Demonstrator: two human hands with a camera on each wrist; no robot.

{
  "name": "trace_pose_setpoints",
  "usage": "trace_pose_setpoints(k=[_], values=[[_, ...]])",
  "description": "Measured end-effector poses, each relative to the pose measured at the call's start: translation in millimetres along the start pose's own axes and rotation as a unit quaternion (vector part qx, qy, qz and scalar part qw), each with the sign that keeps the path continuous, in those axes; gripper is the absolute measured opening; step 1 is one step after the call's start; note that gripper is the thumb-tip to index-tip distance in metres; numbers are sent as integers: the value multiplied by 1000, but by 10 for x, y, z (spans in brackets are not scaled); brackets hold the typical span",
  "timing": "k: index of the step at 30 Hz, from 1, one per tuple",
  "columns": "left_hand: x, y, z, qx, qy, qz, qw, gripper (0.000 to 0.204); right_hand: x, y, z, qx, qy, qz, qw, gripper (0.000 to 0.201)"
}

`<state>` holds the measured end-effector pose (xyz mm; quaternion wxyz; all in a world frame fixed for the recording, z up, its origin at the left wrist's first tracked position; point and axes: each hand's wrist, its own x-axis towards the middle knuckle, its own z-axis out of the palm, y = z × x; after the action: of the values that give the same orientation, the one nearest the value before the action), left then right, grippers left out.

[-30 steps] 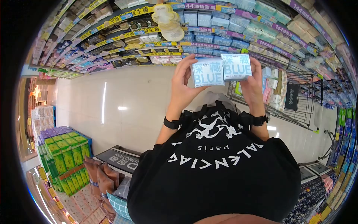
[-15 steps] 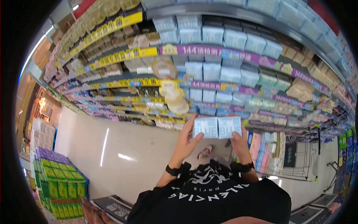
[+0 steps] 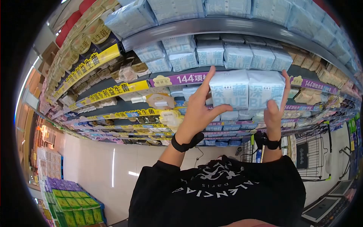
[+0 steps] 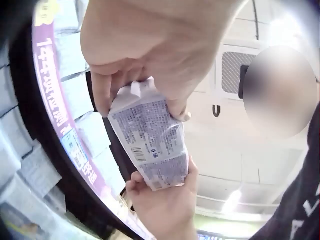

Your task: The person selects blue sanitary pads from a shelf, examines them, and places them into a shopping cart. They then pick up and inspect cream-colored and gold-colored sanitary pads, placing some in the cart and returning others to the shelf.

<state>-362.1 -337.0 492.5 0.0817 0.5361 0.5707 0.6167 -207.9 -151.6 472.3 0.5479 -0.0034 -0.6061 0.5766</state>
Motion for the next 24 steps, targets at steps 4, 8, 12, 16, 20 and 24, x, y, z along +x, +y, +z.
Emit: trace_pose_setpoints(k=[4,8,12,16,20,24], values=[[387,-92,-53,88,36,95,991,100,268,252,-172,-40,-9,-33,999,84],[667,-213,-98,181,79,144,970,97,563,222,-2,-82,-31,-42,995,71],[780,-266,-140,210,142,179,951,91,777,296,39,-152,-61,-61,985,67],[843,-376,-131,223,172,187,941,87,852,353,32,-284,-67,-123,949,73],[823,-438,-91,202,176,162,950,85,846,413,1,-346,-76,-147,924,78],[813,-462,-79,245,184,193,932,83,825,509,23,-295,-81,-92,948,75]])
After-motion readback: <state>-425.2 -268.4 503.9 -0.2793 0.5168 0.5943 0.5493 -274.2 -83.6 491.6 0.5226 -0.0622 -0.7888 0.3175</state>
